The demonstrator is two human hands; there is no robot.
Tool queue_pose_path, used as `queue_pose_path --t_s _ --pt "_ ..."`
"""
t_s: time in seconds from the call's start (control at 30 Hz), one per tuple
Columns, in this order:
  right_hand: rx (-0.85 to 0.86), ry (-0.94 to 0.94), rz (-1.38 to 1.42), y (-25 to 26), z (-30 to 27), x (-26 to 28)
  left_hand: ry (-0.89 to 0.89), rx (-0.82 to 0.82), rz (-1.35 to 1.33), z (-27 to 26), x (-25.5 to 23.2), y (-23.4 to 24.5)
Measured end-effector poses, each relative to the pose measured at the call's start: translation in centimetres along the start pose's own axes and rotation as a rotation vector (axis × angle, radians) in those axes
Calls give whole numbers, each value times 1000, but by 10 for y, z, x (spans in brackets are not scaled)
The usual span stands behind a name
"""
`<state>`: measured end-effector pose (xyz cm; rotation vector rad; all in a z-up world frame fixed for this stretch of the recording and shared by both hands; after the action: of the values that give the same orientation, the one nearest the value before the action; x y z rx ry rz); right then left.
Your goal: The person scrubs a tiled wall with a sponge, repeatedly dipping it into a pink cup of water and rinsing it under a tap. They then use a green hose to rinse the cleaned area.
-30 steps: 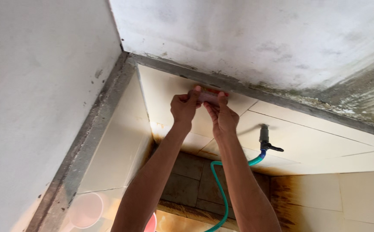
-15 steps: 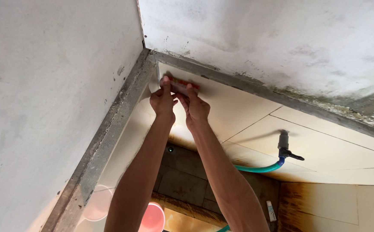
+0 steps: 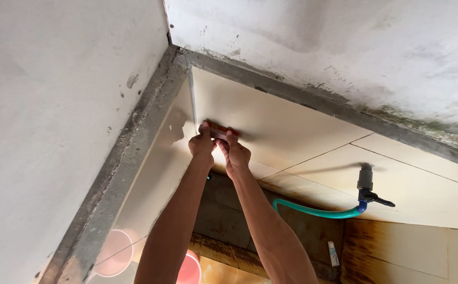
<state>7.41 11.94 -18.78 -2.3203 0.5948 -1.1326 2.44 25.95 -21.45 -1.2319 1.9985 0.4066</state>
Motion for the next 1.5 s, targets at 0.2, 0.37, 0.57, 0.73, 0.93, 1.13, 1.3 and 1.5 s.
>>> queue_pose_path --t_s 0.2,0.37,0.57,0.73,0.93,1.13,1.3,1.5 --pt "-121 -42 30 65 23 -7 89 55 120 21 63 -15" --pt "-139 -6 32 96 -1 43 34 191 126 -2 89 -54" --pt "-187 76 36 96 -50 124 -62 288 245 -88 58 -98" --pt "-118 148 65 63 -89 188 -259 301 187 -166 -15 -122" --pt "44 248 37 25 -125 241 -404 424 110 -223 -71 -137" --pt "17 277 -41 62 -102 215 -349 400 125 -194 -29 -129" --pt "-48 254 -16 123 -54 164 -283 323 187 -136 47 -121" --pt "-94 161 -83 162 -23 125 -236 295 278 -85 105 -113"
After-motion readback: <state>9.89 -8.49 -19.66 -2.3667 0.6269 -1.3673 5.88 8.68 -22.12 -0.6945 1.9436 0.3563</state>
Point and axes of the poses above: each hand's wrist, its own z-axis towards the middle knuckle, its own y-axis out of the back of the hand, x = y × z, the point moved 9 cm from there along z, towards the middle knuckle, and after that the axes turned 5 degrees about z, right-handed, at the moved point
